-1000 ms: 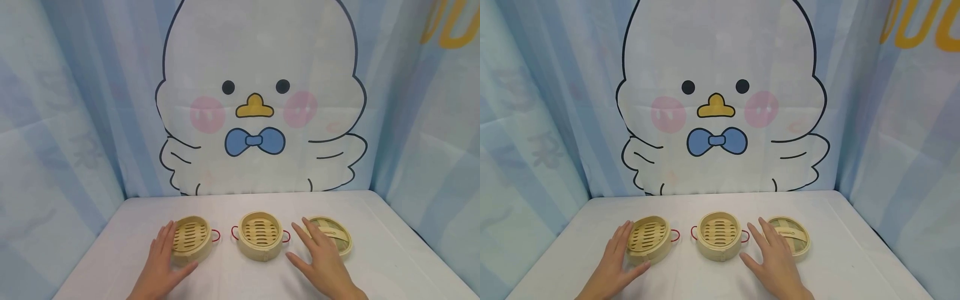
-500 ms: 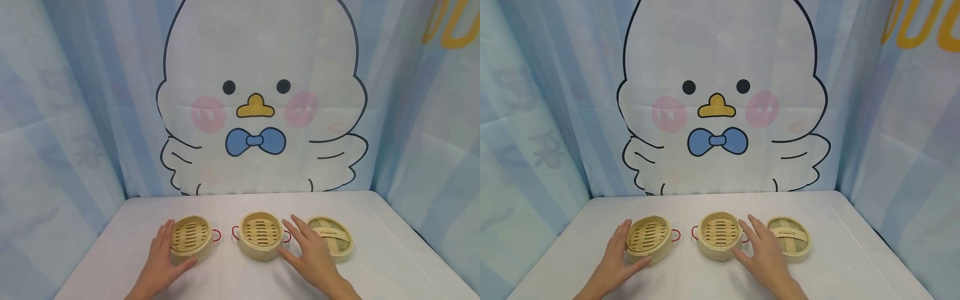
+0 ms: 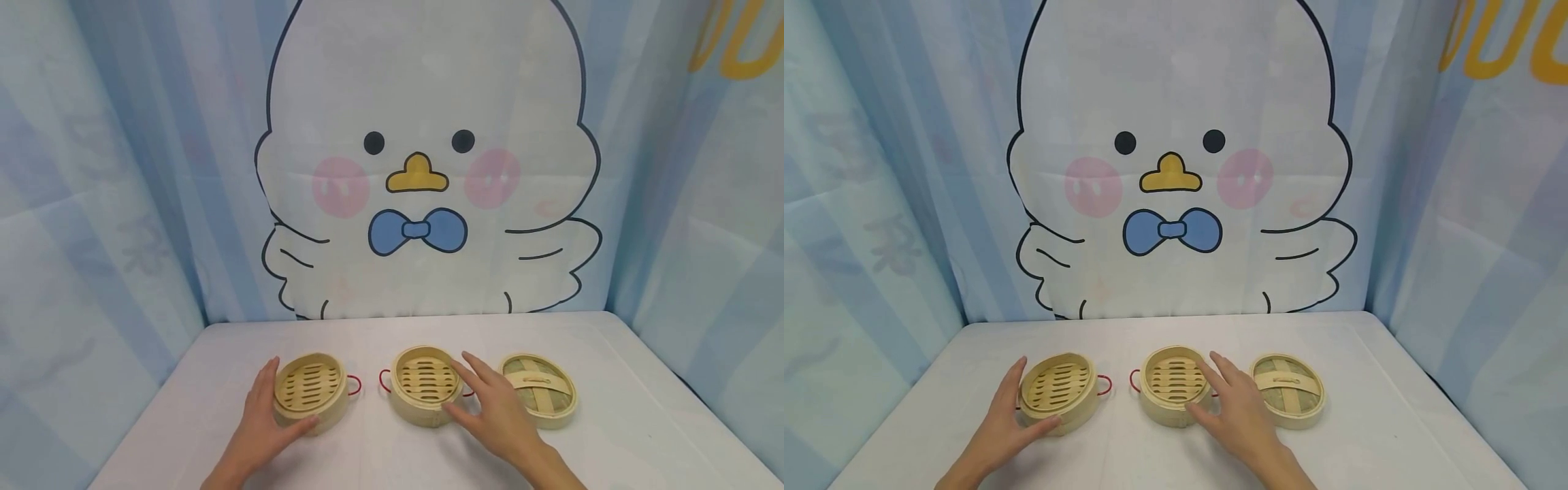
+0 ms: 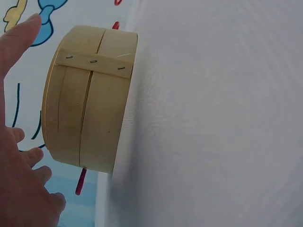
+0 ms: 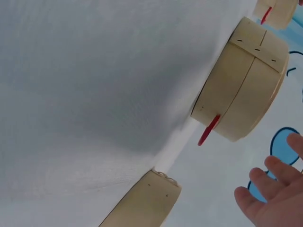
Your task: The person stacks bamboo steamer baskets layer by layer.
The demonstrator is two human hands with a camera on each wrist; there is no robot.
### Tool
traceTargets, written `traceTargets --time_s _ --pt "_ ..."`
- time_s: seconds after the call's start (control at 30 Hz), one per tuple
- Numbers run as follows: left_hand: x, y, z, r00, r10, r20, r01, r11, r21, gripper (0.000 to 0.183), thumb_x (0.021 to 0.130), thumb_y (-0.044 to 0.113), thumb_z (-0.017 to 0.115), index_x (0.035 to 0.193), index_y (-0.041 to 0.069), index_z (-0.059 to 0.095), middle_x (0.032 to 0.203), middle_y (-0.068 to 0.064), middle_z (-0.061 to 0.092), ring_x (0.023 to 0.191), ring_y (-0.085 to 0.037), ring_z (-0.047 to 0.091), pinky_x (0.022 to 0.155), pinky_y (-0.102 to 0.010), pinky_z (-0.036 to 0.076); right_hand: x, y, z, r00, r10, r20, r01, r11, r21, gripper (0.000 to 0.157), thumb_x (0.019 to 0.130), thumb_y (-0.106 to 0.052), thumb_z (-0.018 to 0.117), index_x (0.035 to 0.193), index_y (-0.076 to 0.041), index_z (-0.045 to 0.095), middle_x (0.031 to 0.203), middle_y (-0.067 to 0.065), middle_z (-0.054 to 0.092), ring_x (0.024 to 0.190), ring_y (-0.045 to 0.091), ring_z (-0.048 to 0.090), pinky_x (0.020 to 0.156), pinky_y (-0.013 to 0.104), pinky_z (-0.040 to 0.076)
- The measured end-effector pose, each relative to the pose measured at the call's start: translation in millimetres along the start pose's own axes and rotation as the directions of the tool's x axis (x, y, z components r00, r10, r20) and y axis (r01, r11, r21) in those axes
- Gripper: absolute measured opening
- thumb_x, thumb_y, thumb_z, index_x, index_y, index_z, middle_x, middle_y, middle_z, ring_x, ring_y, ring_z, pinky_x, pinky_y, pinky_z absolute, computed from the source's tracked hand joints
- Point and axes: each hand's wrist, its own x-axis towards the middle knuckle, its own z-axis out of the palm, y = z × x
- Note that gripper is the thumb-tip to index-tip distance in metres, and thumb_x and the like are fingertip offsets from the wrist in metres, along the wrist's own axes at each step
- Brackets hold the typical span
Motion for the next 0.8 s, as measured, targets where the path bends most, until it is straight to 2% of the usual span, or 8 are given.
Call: traceTargets --time_s 0.33,0.63,0.8 --pt "7.6 -5.9 -0.1 0.999 -0.031 0.025 0.033 0.996 -0.078 0.128 0.062 0.067 0.073 0.150 0.018 -0.006 0.152 -0.022 0.004 0.136 -0.043 0.008 0.104 -0.062 0.017 3 1 8.2 0.999 -0.034 0.028 0.034 0.999 -0.009 0.064 0.075 -0.044 0.075 0.128 -0.014 0.058 0.134 0.010 0.050 0.115 0.033 0.052 0.090 0.053 0.042" --pt "11.4 -13.4 1.4 0.999 -0.020 0.026 0.023 0.991 -0.130 0.129 0.060 0.060 0.078 0.150 0.016 -0.003 0.152 -0.021 0.005 0.137 -0.041 0.008 0.106 -0.059 0.015 5 0 12.3 0.995 -0.011 0.104 0.012 1.000 -0.015 0.063 0.075 -0.045 0.074 0.128 -0.015 0.058 0.135 0.010 0.049 0.115 0.033 0.051 0.092 0.052 0.042" --pt "13.1 -14.9 3.7 0.997 -0.053 0.052 0.061 0.984 -0.165 0.130 0.059 0.057 0.081 0.150 0.014 -0.001 0.151 -0.023 0.008 0.136 -0.043 0.012 0.106 -0.059 0.016 6 1 14.1 0.990 -0.010 0.142 0.016 0.999 -0.040 0.064 0.075 -0.048 0.073 0.128 -0.016 0.058 0.135 0.011 0.048 0.113 0.033 0.053 0.092 0.051 0.043"
